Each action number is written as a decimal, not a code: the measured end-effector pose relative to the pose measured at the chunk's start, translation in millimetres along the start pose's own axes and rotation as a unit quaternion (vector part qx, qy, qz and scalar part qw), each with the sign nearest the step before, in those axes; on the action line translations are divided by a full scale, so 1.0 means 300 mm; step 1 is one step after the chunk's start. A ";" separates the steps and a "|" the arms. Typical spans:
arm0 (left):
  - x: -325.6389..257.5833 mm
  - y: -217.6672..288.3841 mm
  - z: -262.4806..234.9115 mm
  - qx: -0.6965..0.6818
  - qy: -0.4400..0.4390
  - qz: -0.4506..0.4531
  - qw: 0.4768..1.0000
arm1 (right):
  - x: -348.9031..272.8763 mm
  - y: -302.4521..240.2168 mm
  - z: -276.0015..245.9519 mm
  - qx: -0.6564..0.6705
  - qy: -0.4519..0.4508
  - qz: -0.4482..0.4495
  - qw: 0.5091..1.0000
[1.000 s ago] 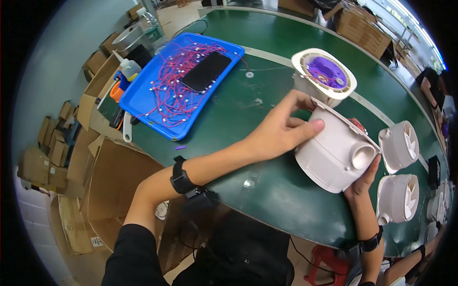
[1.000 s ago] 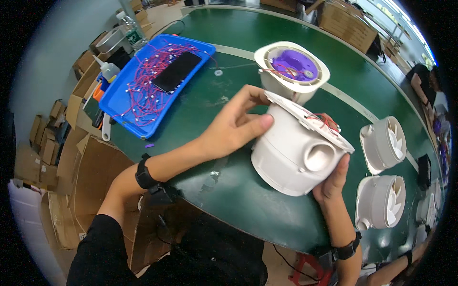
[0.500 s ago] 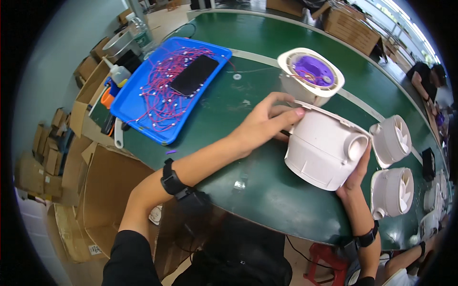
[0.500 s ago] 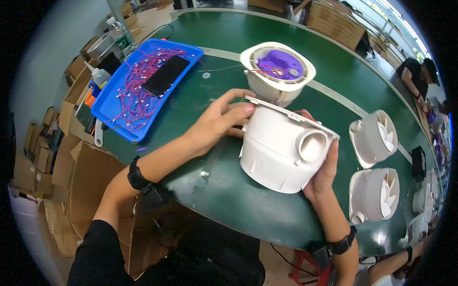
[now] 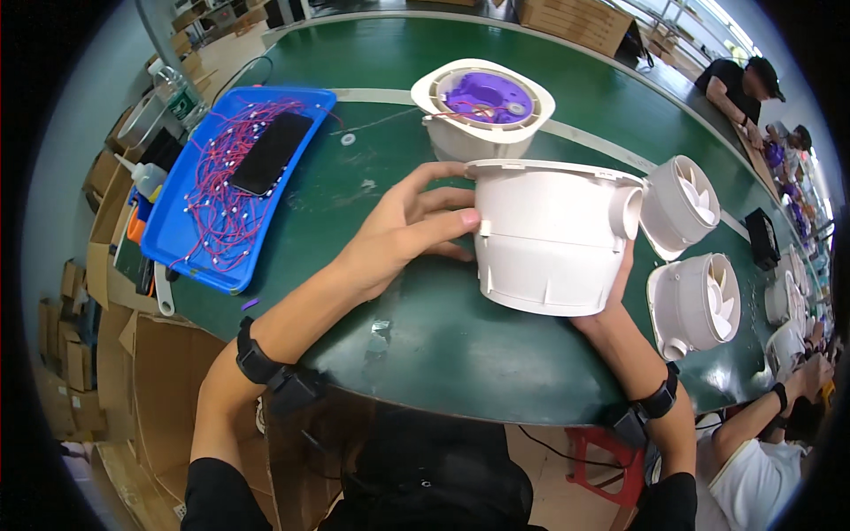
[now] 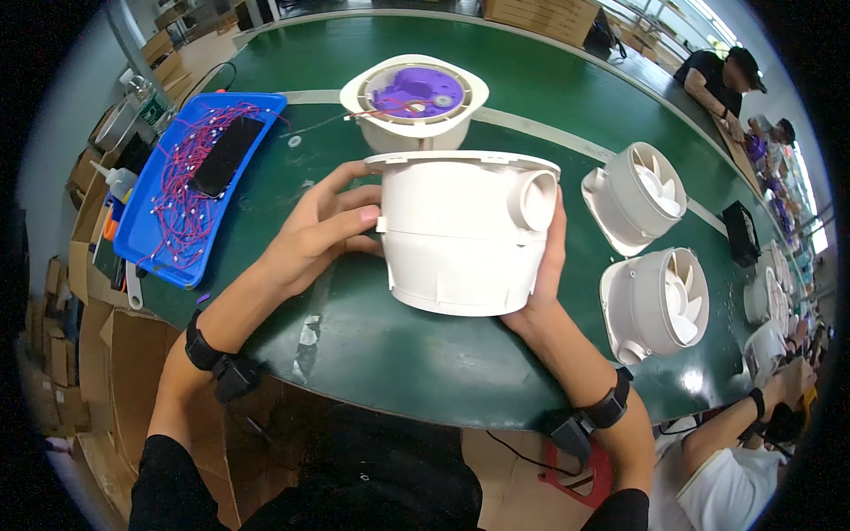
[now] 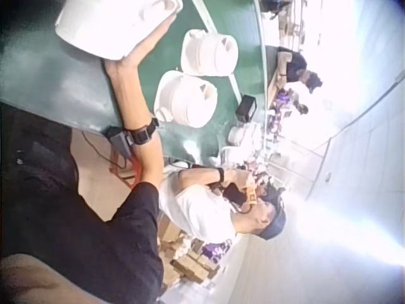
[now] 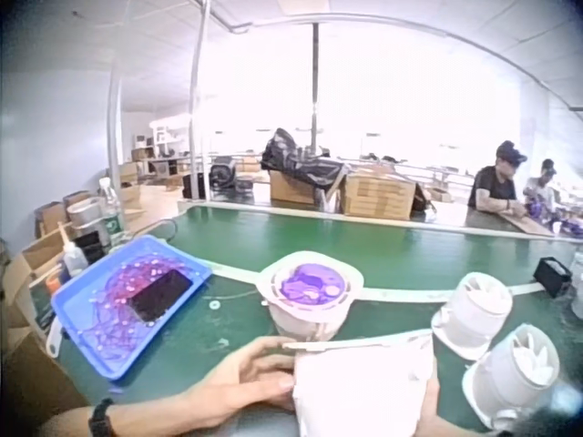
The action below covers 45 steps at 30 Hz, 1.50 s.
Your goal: The person assembles white plastic fan units by hand at a green workbench. They pick up fan housings and internal fan components, align them, and press them together to form complete units. The person then places the assembled units into a cardboard box.
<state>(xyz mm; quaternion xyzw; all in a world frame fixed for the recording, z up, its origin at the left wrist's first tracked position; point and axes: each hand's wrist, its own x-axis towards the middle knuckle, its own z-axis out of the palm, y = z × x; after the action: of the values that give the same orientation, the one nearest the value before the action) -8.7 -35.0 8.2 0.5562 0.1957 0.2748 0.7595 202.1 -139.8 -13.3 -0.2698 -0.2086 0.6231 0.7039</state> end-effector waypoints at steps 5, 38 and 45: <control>0.001 -0.005 -0.002 -0.018 -0.031 0.010 0.999 | -0.009 0.011 0.004 -0.033 -0.013 -0.008 0.999; -0.023 -0.049 0.003 0.071 -0.043 0.148 0.986 | -0.025 0.024 0.005 -0.259 0.010 -0.121 0.958; -0.006 -0.030 0.002 -0.024 -0.009 0.064 0.998 | -0.023 0.021 -0.054 -0.058 0.065 -0.040 0.995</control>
<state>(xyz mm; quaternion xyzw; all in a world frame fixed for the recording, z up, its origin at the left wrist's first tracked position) -7.8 -38.6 -0.3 0.5516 0.1460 0.3229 0.7551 206.5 -148.2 -29.5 -0.3416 -0.2093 0.5625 0.7233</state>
